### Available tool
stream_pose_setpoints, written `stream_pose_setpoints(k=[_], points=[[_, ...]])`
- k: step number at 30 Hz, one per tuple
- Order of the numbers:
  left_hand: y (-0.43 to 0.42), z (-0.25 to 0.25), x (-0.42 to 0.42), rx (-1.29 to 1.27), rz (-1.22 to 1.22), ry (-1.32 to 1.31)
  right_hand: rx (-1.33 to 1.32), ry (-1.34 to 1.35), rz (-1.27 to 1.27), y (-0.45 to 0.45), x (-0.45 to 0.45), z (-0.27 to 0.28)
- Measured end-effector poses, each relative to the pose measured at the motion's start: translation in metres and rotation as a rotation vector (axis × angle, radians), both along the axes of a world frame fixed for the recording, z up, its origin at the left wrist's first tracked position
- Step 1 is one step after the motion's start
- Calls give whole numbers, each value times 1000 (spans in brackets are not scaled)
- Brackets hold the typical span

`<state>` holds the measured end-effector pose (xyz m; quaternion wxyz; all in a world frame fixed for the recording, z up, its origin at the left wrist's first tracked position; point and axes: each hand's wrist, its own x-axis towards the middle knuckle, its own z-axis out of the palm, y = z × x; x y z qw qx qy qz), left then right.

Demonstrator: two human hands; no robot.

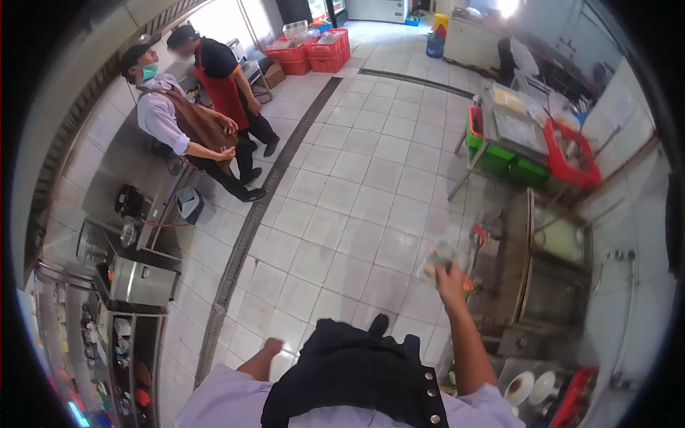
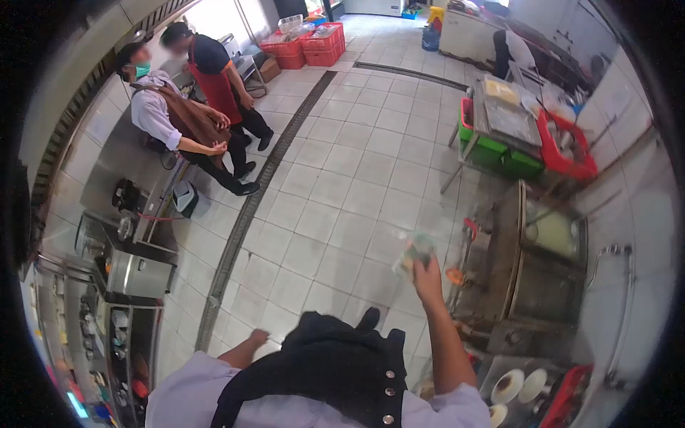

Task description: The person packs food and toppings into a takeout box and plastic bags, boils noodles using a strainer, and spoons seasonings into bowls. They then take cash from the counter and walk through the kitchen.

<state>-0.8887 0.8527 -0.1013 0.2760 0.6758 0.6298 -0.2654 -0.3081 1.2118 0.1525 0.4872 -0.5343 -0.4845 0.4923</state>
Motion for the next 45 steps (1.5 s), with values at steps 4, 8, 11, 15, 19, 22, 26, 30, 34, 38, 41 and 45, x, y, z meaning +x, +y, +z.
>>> stream_pose_setpoints(k=[4, 8, 11, 15, 19, 22, 26, 30, 34, 38, 41, 45], points=[[28, 24, 3, -154, 226, 76, 7, -184, 195, 208, -29, 61], [121, -17, 46, -288, 324, 39, -24, -89, 236, 381, -59, -25], [271, -45, 70, -133, 464, -95, -241, -186, 117, 442, -44, -140], [562, -44, 69, 140, 584, -285, -925, -215, -231, 408, 45, -255], [872, 19, 78, 312, 869, -837, -801, 329, -543, 439, 89, -225], [1041, 89, 114, 168, 811, -986, -611, 602, -547, 503, 96, -174], [1206, 149, 192, 90, 719, -1038, -447, 906, -422, 662, 80, -87], [1300, 130, 229, 117, 615, -1037, -315, 923, -260, 817, 75, -81], [1359, 52, 217, 206, 594, -947, -319, 799, -117, 1002, 69, -31], [1359, 17, 157, 170, 664, -572, -282, 586, 50, 1163, 61, 34], [1350, 15, 130, 194, 965, -514, -326, 402, 168, 1277, 58, 68], [1479, 48, 133, 228, 1961, -968, -306, 225, 80, 1440, 51, 49]])
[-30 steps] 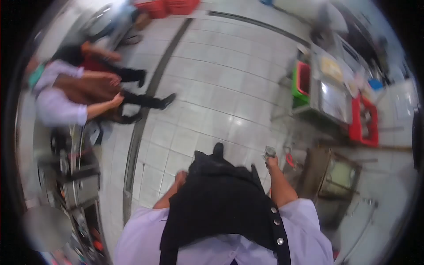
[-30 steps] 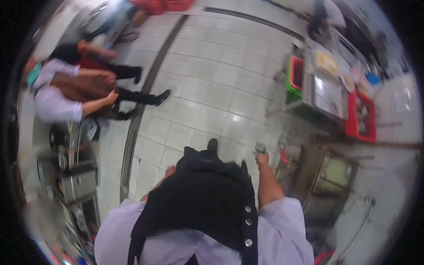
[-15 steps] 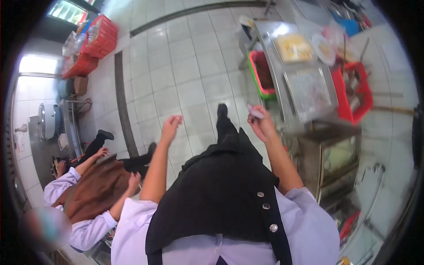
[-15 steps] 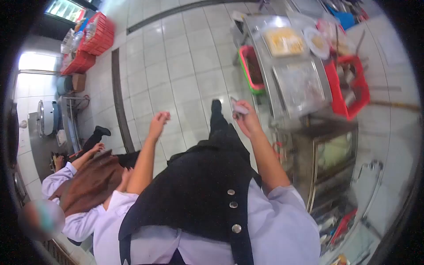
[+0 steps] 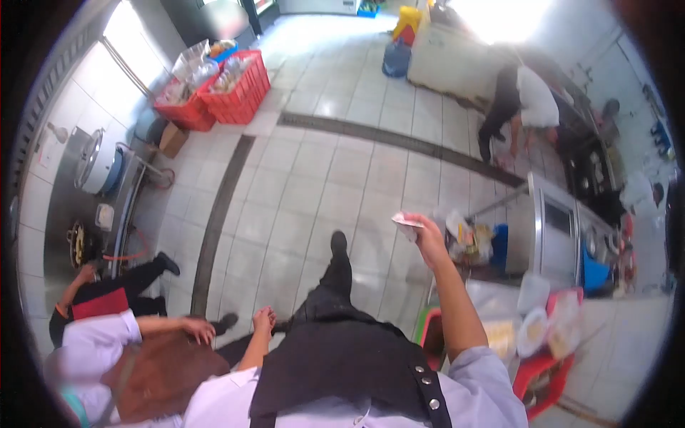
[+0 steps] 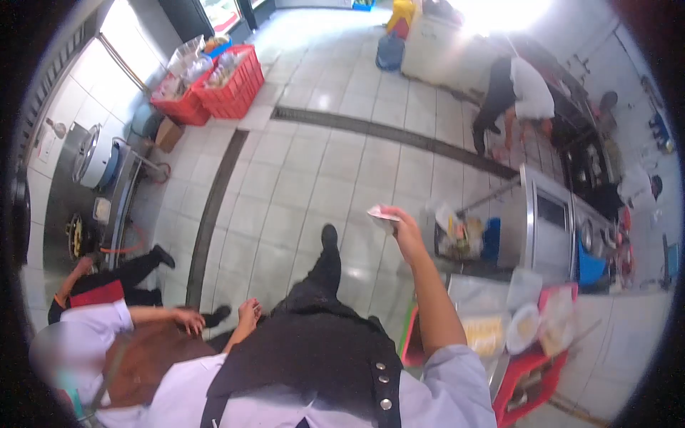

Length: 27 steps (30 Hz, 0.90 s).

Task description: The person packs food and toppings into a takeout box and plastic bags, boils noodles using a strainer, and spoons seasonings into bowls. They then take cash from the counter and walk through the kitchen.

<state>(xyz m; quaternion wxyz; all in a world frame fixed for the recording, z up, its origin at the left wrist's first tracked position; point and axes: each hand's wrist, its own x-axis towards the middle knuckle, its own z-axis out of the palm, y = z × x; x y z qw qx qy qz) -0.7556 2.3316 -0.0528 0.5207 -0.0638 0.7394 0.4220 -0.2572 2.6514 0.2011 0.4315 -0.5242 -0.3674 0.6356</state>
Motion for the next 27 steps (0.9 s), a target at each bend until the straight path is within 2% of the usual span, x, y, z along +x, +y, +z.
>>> stream_pose_setpoints(k=[3, 4, 5, 6, 7, 8, 9, 10, 12, 13, 14, 15, 18, 19, 21, 22, 23, 24, 26, 27], points=[[154, 35, -6, 211, -182, 129, 74, -311, -7, 84, 20, -65], [227, 48, 10, 274, -253, 166, -19, -321, -79, 105, 37, -107], [299, 87, 21, 360, -358, 166, -102, -347, -146, 115, 53, -144], [375, 120, 36, 481, -399, 126, -128, -569, -44, 122, 90, -199], [449, 168, 61, 519, -448, 143, -304, -750, -70, 116, 126, -270], [517, 211, 78, 643, -542, 124, -367, -749, -52, 106, 155, -308], [579, 256, 92, 730, -691, 199, -477, -800, -131, 97, 168, -319], [641, 295, 104, 819, -849, 279, -412, -903, -257, 79, 191, -373], [753, 344, 131, 1090, -1004, 432, -577, -991, 85, 88, 190, -320], [803, 359, 143, 1136, -1034, 445, -631, -1026, 271, 91, 189, -293], [853, 370, 155, 1186, -1064, 458, -318, -1075, 213, 89, 186, -291], [902, 374, 168, 1234, -1095, 464, -422, -1104, 167, 107, 171, -264], [1030, 334, 189, 1017, -1215, 361, -558, -1075, 78, 194, 144, -245], [1065, 302, 195, 1025, -1223, 441, -578, -1061, 75, 234, 137, -245], [1129, 214, 187, 885, -1356, 539, -572, -1038, 106, 321, 134, -252], [1147, 162, 176, 844, -1304, 640, -541, -1027, 130, 371, 136, -256], [1156, 97, 157, 735, -1229, 544, -506, -1019, 160, 422, 138, -262], [1155, 59, 135, 403, -1319, 649, -447, -1021, 192, 480, 145, -272], [1125, -56, 75, -48, -1336, 721, -331, -1061, 245, 631, 153, -278], [1106, -59, 54, -258, -1387, 670, -373, -1060, 297, 724, 152, -258]])
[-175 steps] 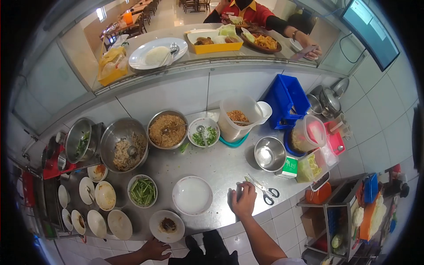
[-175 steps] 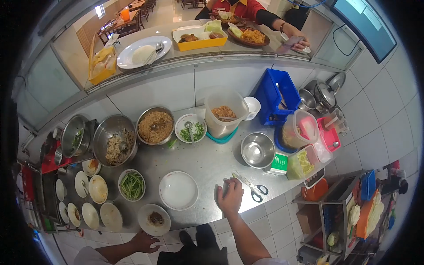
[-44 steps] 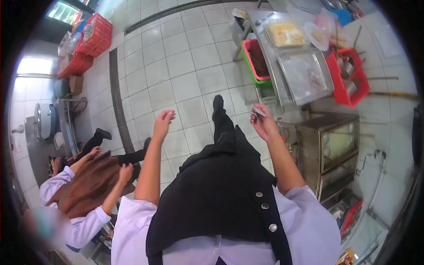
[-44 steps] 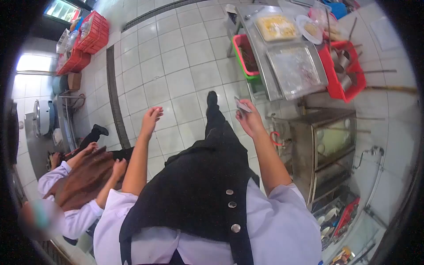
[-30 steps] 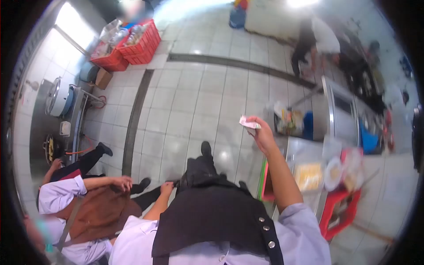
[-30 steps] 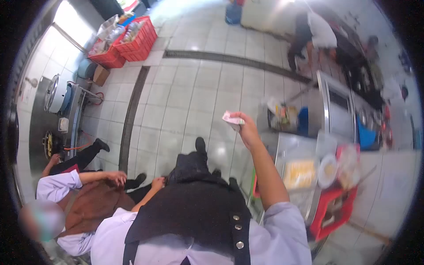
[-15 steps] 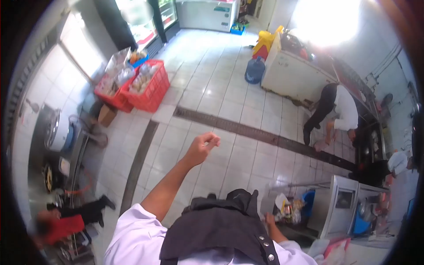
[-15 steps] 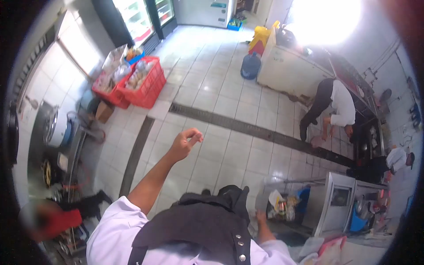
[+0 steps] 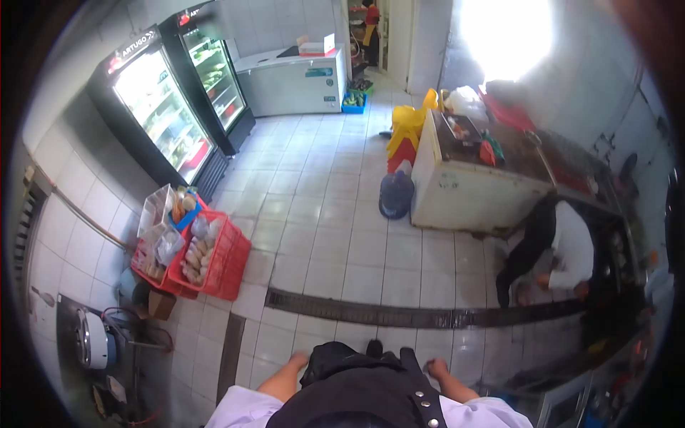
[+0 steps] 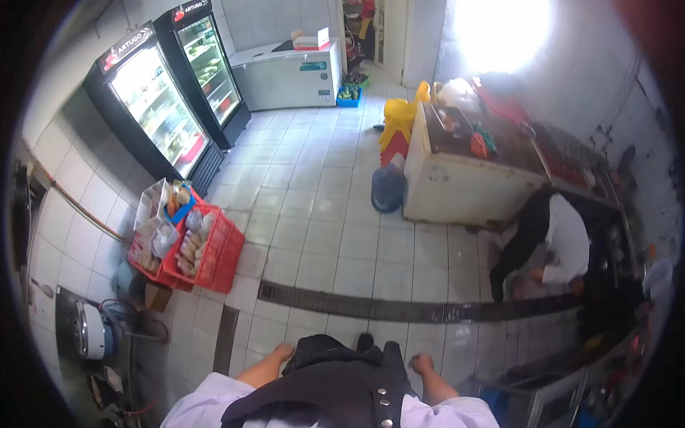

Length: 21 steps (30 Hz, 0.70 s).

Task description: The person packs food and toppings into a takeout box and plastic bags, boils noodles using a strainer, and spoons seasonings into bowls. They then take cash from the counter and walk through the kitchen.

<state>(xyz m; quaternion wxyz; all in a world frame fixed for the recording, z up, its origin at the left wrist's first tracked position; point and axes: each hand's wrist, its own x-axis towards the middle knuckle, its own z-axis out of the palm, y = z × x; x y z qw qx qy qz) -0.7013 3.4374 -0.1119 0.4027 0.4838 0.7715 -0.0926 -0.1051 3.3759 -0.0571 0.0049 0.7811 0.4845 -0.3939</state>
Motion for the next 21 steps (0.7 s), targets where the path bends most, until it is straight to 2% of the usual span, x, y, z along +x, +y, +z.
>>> stream_pose_setpoints(k=[1, 2, 4, 7, 9, 10, 12, 14, 16, 17, 18, 20, 21], points=[[-11, 11, -18, -140, 22, 23, 100, -60, -23, 84, 10, -20], [-15, 23, -27, -246, 70, 10, 291, 13, -53, 174, 15, -17], [8, 38, -33, -372, 154, -14, 386, 127, -38, 345, 11, 25], [92, 41, -32, -435, 232, -62, 579, 393, -132, 552, -6, 59], [172, 40, -36, -442, 251, -94, 660, 547, -235, 651, -22, 53], [216, 39, -40, -434, 249, -109, 685, 619, -303, 682, -26, 47], [316, 39, -48, -386, 189, -126, 511, 502, -350, 722, -3, -40], [421, 28, -59, -277, 43, -123, 474, -11, -160, 722, -18, -45], [552, 8, -73, -53, -210, -70, 333, 20, -132, 733, -43, -11], [632, 3, -78, 84, -248, -62, 269, 89, -178, 738, -51, -1], [716, -1, -84, 205, -202, -95, 206, 161, -231, 748, -62, 8], [907, 18, -88, 290, 156, -428, 228, 346, -226, 786, -80, 26], [947, 23, -90, 279, 133, -421, 238, 434, -225, 804, -86, 34]])
